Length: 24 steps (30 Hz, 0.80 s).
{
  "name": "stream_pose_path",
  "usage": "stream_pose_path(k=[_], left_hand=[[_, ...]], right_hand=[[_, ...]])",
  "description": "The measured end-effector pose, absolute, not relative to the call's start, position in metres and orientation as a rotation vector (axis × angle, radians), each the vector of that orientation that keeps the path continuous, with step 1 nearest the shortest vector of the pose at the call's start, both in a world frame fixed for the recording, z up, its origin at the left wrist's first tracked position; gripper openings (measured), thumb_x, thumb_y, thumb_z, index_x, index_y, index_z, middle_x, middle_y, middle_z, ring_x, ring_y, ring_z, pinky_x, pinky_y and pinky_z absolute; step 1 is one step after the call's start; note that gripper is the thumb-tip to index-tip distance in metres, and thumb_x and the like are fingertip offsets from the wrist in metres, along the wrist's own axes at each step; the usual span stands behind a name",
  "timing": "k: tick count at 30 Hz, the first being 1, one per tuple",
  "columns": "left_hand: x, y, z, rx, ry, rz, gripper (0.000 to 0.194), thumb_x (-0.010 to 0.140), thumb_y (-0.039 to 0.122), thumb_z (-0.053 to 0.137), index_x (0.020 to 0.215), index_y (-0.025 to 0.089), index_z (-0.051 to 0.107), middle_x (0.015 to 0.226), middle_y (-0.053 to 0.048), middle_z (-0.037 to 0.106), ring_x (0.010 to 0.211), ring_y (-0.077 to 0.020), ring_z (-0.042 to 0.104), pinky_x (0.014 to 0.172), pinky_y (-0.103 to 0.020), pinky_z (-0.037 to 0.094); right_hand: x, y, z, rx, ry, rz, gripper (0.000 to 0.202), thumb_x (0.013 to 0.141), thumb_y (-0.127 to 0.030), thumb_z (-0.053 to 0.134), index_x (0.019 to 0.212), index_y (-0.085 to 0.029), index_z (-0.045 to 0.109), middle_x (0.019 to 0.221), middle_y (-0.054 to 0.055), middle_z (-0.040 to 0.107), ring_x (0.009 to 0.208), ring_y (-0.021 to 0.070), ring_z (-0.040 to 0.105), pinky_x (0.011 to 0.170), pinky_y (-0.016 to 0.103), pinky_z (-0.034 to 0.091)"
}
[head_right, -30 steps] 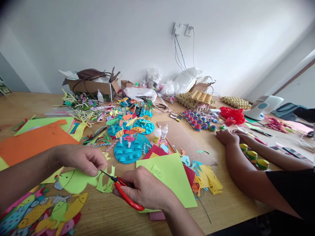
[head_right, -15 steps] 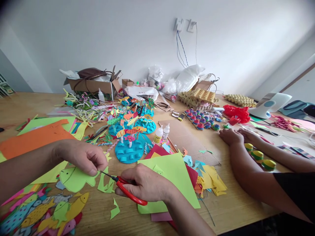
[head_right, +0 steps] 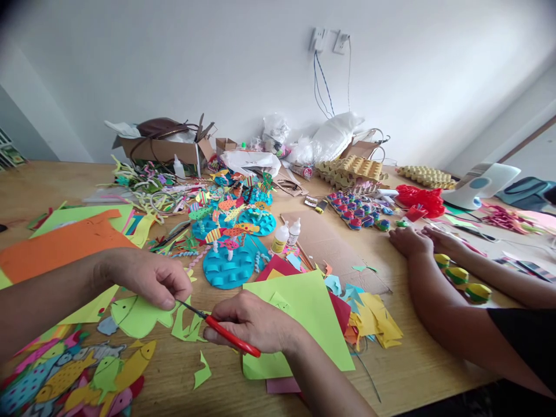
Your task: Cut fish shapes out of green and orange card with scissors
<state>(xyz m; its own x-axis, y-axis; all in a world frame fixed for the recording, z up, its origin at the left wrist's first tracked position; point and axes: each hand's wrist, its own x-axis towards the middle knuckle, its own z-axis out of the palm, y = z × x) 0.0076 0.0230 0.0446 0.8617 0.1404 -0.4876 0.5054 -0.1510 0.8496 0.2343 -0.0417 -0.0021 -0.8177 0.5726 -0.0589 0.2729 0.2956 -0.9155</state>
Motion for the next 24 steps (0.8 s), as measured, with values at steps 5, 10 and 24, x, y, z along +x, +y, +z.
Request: stream_pose_path(k=[5,10,24], left_hand=[[0.0078,0.0237,0.0409,1.726,0.494,-0.374,0.015,0.075,0.027,0.051,0.063,0.021,0.045,0.056,0.006,0.039,0.048,-0.0107,0.036,0.046,-0.024,0.029],[0.0099,0.0234,0.0384,1.745,0.489,-0.394,0.015,0.074,0.023,0.05,0.061,0.021,0.044,0.055,0.007,0.038,0.049,-0.0107,0.035,0.046,-0.024,0.028],[0.014,0.0209,0.0408,1.767,0.464,-0.453,0.018,0.074,0.016,0.047,0.059,0.022,0.04,0.054,0.007,0.035,0.05,-0.0108,0.033,0.047,-0.025,0.026]], right_hand=[[0.2361,-0.0406,-0.0021,-0.759,-2.296,1.546,0.036,0.09,-0.031,0.053,0.059,-0.015,0.045,0.053,-0.007,0.038,0.048,0.0057,0.033,0.046,0.017,0.028],[0.2384,-0.0382,-0.0043,-0.737,-2.344,1.543,0.036,0.09,-0.033,0.053,0.06,-0.015,0.046,0.054,-0.007,0.038,0.047,0.0055,0.031,0.045,0.017,0.026],[0.2393,-0.0333,-0.0033,-0.696,-2.389,1.593,0.027,0.088,-0.031,0.056,0.067,-0.013,0.055,0.054,-0.007,0.041,0.047,0.0057,0.035,0.045,0.016,0.028]])
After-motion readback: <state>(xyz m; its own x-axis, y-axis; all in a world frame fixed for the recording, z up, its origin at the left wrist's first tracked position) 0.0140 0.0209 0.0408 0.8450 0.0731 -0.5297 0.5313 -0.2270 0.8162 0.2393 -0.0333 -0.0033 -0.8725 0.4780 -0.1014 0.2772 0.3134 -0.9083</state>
